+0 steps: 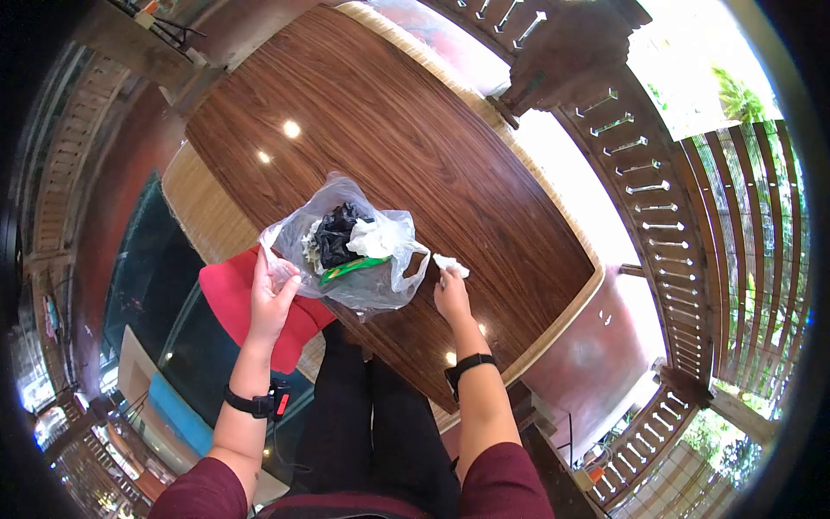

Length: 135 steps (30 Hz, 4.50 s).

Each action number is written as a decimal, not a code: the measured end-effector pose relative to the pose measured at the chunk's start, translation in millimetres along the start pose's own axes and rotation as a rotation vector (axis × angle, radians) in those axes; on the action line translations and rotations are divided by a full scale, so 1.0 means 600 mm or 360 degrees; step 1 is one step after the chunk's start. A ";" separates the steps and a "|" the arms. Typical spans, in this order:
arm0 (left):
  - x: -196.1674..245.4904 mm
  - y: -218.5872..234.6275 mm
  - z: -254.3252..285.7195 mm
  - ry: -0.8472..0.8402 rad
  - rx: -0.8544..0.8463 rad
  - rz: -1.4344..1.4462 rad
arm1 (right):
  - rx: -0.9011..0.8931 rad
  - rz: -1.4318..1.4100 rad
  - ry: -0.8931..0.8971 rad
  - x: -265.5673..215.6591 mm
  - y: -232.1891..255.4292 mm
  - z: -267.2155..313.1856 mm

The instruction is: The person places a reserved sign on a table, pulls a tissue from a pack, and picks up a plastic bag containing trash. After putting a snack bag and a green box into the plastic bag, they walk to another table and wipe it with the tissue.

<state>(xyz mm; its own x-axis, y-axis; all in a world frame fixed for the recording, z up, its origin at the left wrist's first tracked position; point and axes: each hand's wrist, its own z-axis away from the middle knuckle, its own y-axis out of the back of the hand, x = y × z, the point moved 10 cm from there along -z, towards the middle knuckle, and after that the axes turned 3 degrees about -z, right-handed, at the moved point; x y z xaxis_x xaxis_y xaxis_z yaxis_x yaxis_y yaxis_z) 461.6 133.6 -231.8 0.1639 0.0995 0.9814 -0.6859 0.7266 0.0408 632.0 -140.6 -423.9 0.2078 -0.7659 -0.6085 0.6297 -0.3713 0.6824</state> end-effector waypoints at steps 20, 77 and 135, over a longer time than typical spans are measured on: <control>-0.014 0.016 0.011 0.0016 -0.0061 0.0080 | -0.0054 -0.0076 0.0903 -0.454 0.021 0.085; -0.018 0.762 1.547 0.0504 0.2360 0.0400 | -0.2677 0.0047 0.1125 -1.014 -0.710 1.304; -0.265 1.703 2.982 0.0218 0.3151 0.0421 | -0.3535 0.0976 0.1654 -1.230 -1.839 2.939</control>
<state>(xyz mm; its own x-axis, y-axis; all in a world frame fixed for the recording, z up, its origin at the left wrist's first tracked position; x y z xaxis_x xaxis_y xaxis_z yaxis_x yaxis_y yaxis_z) -1533.9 -356.2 -10.8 -0.0765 0.1694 0.9826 -0.3675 -0.9209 0.1302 -1536.4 -91.3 -13.1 0.2637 0.0710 -0.9620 -0.2434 0.9699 0.0048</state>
